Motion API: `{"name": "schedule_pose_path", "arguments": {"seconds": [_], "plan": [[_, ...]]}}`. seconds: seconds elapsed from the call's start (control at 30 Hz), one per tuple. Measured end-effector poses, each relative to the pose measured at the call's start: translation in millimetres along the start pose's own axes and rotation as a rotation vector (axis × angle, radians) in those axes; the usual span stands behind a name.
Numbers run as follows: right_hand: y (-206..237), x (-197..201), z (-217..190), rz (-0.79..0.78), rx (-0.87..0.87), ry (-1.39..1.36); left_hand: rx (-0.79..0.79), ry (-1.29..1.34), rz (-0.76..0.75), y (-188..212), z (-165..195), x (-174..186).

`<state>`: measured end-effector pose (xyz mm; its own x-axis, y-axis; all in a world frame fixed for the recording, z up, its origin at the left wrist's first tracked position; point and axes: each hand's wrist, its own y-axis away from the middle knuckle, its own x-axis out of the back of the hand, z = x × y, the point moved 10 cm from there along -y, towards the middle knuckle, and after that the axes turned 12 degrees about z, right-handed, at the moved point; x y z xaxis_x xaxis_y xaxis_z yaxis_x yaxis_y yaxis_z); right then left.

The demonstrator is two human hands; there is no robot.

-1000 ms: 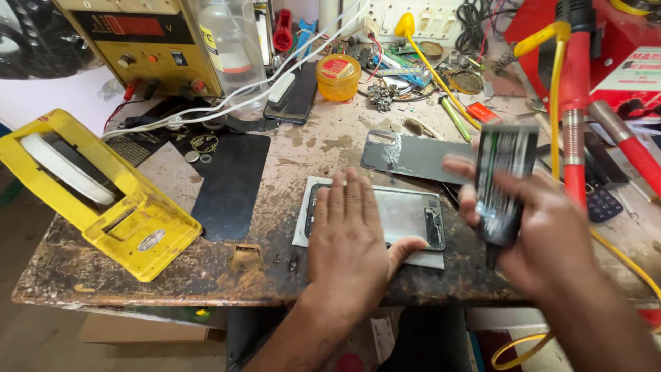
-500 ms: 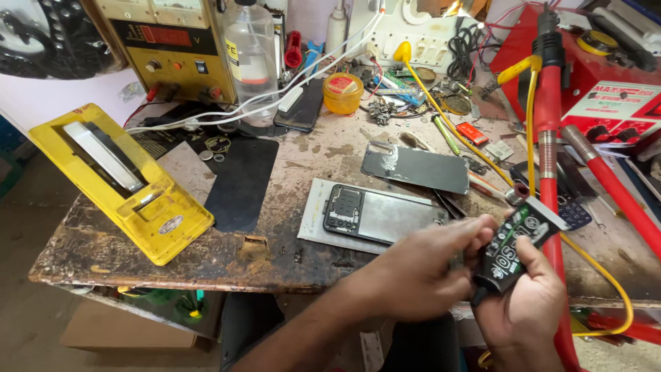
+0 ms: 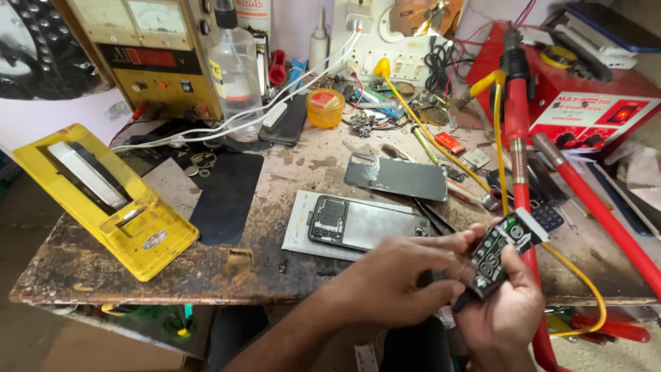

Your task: The person holds a black phone back cover, applies adhesive from a tube along the frame of a disassembled phone lying on the workbench, then presses the cover onto the phone body and presses along the edges to secure it.

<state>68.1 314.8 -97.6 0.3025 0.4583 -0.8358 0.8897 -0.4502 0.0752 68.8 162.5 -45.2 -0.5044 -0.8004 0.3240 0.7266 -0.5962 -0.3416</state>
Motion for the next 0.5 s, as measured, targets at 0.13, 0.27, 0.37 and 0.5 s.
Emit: {"name": "schedule_pose_path", "arguments": {"seconds": [0.13, 0.27, 0.37, 0.5], "plan": [[2.2, 6.2, -5.2, 0.075, 0.11, 0.134, 0.093, -0.092, 0.134, 9.1, -4.5, 19.4], [4.3, -5.0, 0.2, 0.041, 0.044, -0.009, -0.3, -0.914, 0.535, -0.8, 30.7, 41.0], [6.7, -13.9, 1.2, -0.005, 0.01, -0.012, -0.237, -0.753, 0.057, -3.8, 15.7, -11.3], [4.9, -14.3, 3.4, 0.01, -0.058, -0.075, -0.288, 0.034, -0.27, 39.9, 43.4, -29.4]]}}
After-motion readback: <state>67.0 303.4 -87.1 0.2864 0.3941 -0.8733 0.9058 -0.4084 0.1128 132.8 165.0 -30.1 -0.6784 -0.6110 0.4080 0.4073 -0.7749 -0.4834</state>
